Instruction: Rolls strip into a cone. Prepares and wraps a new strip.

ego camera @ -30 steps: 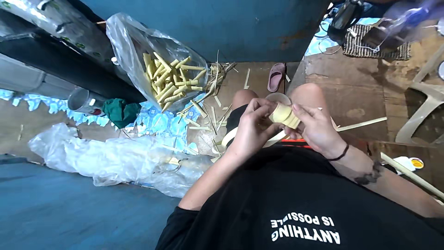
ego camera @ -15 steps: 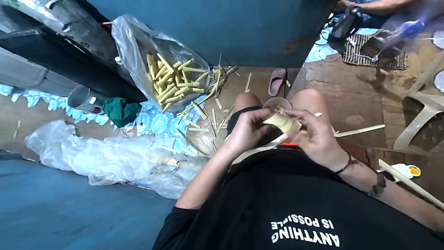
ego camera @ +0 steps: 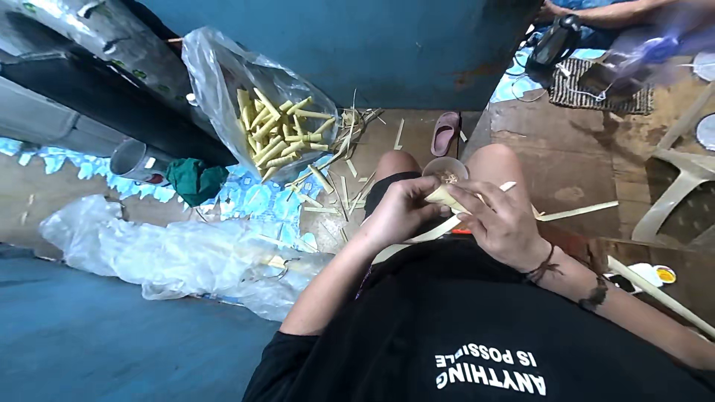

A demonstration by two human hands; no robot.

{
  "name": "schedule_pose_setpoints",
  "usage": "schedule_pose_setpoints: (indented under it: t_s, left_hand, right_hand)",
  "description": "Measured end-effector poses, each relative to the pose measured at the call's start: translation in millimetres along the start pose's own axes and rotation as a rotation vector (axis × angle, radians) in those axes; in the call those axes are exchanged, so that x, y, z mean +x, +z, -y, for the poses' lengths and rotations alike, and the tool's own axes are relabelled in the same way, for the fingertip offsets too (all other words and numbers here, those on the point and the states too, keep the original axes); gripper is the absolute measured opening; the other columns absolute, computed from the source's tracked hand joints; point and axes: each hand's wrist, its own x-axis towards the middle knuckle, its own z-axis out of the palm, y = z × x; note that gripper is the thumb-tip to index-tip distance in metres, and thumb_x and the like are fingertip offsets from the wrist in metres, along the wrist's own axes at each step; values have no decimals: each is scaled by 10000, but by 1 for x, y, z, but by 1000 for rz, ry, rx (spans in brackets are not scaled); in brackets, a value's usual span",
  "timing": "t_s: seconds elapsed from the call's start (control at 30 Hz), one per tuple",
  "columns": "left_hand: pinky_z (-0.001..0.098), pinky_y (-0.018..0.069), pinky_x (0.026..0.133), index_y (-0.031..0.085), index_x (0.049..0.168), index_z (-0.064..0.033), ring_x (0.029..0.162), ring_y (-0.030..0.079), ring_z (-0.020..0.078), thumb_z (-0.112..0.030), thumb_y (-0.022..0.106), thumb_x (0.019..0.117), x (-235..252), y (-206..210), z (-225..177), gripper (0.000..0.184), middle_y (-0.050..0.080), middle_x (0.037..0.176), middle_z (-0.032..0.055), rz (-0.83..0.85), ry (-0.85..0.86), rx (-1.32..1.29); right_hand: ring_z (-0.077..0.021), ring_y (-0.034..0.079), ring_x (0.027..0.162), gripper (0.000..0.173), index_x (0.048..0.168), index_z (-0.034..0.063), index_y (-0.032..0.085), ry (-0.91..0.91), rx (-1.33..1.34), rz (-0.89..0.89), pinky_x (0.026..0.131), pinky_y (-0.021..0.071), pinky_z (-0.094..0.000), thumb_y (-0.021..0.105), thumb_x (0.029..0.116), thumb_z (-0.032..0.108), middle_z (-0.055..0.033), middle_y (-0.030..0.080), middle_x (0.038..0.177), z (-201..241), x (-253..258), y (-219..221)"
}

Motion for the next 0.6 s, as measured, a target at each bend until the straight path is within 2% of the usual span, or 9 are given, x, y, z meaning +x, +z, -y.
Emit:
schedule_pose_setpoints:
  t_s: [0.1, 0.17, 0.23, 0.27, 0.37, 0.43, 0.5, 0.53, 0.6]
  left_hand:
    - [241, 548, 585, 664, 957, -1, 621, 622, 81, -42, 781, 875, 0, 3, 4, 149, 670, 752, 47, -121, 17, -8]
    - [206, 464, 544, 559, 797, -90, 569, 518, 31, -129, 743, 916, -2, 0, 12, 223, 542, 669, -32, -303, 100, 2]
    - [171, 346, 535, 410, 662, -165, 541, 398, -19, -93, 675, 955, -5, -12, 16, 402, 415, 602, -100, -496, 180, 84]
    - [166, 348, 533, 401, 646, -149, 536, 390, -24, -45, 633, 935, -9, -23, 19, 385, 403, 591, -97, -566, 202, 191]
    - [225, 399, 529, 566, 715, 9, 541, 442, 42, -36, 594, 969, -35, -71, 28, 260, 479, 601, 6, -717, 133, 620]
    - [234, 352, 521, 490, 678, -31, 524, 392, 40, -80, 590, 984, -46, -95, 32, 326, 409, 580, -19, -784, 45, 715]
    - [176, 297, 502, 419, 684, -121, 502, 325, -12, -151, 616, 1005, -49, -95, 30, 378, 337, 580, -89, -774, 10, 564]
    - [150, 307, 490, 430, 707, -170, 493, 337, -39, -191, 598, 1025, -48, -88, 30, 360, 349, 581, -128, -762, 23, 394]
    - [178, 446, 547, 497, 786, -246, 573, 488, -33, -326, 363, 1111, -39, -75, 28, 360, 484, 635, -167, -731, 43, 28]
  right_hand:
    - [-246, 650, 912, 424, 1458, 100, 576, 70, 48, 45, 743, 562, -352, 398, 1109, 260, -166, 635, 1089, 4, 2, 0]
    - [-198, 617, 833, 446, 1480, 111, 558, 114, 120, 82, 682, 540, -313, 363, 1114, 275, -129, 613, 1028, 4, 2, -4]
    - [-171, 610, 841, 454, 1493, 123, 545, 149, 172, 122, 706, 543, -302, 354, 1116, 285, -111, 611, 1031, 2, 1, -10]
    - [-167, 623, 861, 450, 1492, 124, 548, 167, 191, 133, 727, 556, -308, 362, 1113, 282, -111, 625, 1055, 0, -1, -15]
    - [-153, 649, 875, 451, 1504, 174, 536, 270, 215, 177, 744, 581, -361, 366, 1112, 320, -88, 647, 1109, -12, -9, -35]
    - [-177, 639, 958, 466, 1534, 189, 503, 292, 194, 183, 827, 560, -389, 362, 1113, 329, -96, 645, 1148, -19, -13, -46]
    - [-193, 638, 973, 464, 1531, 155, 504, 264, 157, 159, 835, 558, -379, 370, 1111, 300, -121, 643, 1151, -18, -15, -46]
    - [-183, 631, 916, 462, 1524, 142, 511, 247, 147, 145, 782, 553, -361, 370, 1109, 290, -121, 637, 1121, -15, -14, -43]
    - [-178, 635, 845, 468, 1518, 137, 520, 223, 130, 128, 698, 552, -355, 356, 1113, 305, -123, 637, 1094, -12, -7, -37]
